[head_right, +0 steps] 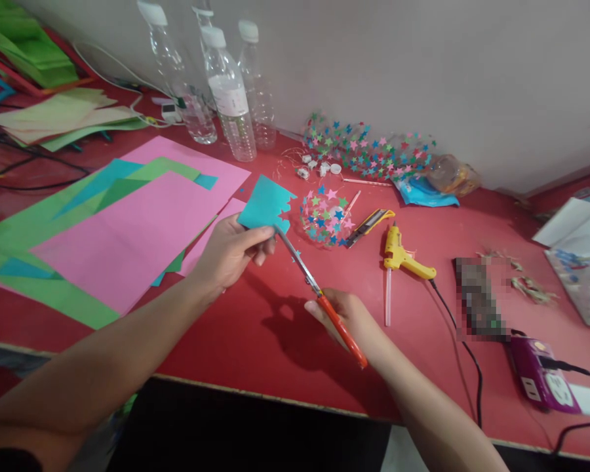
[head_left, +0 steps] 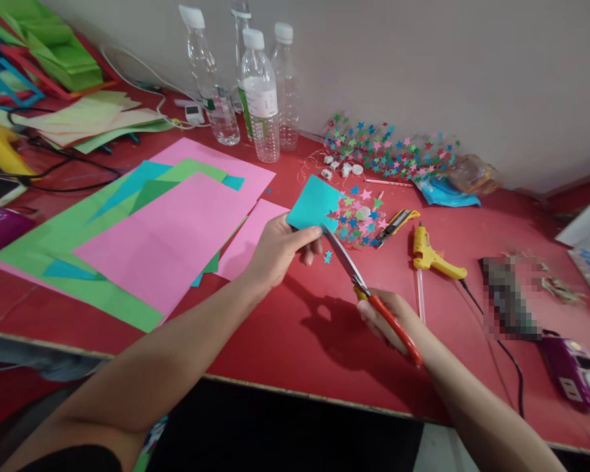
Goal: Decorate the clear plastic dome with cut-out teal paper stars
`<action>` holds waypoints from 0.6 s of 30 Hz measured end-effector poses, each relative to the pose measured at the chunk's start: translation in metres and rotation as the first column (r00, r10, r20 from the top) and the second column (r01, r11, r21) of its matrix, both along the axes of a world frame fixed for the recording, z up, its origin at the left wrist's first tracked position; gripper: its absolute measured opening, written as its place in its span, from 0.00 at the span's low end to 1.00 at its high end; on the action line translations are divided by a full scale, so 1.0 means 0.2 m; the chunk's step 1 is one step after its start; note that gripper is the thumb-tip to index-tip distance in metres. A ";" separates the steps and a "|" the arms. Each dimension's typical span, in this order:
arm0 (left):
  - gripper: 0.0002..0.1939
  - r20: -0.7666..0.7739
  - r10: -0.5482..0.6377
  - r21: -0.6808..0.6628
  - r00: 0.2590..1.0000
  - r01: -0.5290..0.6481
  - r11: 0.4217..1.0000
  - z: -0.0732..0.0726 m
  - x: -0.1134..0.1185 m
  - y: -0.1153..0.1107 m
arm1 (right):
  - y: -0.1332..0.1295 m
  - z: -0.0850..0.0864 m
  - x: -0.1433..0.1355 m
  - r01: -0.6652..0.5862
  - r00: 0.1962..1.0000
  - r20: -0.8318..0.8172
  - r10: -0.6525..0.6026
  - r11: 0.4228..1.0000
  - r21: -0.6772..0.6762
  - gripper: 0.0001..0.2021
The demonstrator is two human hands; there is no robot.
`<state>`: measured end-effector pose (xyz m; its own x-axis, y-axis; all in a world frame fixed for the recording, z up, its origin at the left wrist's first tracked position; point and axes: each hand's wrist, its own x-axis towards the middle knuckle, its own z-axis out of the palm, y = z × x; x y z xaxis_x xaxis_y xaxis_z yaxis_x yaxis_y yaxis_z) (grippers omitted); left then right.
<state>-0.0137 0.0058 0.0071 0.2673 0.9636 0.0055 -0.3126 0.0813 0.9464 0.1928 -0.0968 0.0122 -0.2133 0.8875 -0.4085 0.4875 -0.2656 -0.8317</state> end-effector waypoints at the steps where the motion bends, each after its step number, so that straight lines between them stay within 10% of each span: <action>1: 0.09 -0.002 0.002 0.001 1.000 -0.002 1.000 0.00 0.00 0.00 | 0.00 0.00 0.00 -0.001 1.000 -0.002 0.001 1.000 0.003 0.28; 18: 0.09 0.001 0.034 0.003 0.999 -0.034 0.999 0.00 0.01 -0.01 | 0.01 -0.02 0.00 0.015 0.998 -0.057 -0.015 1.000 -0.010 0.29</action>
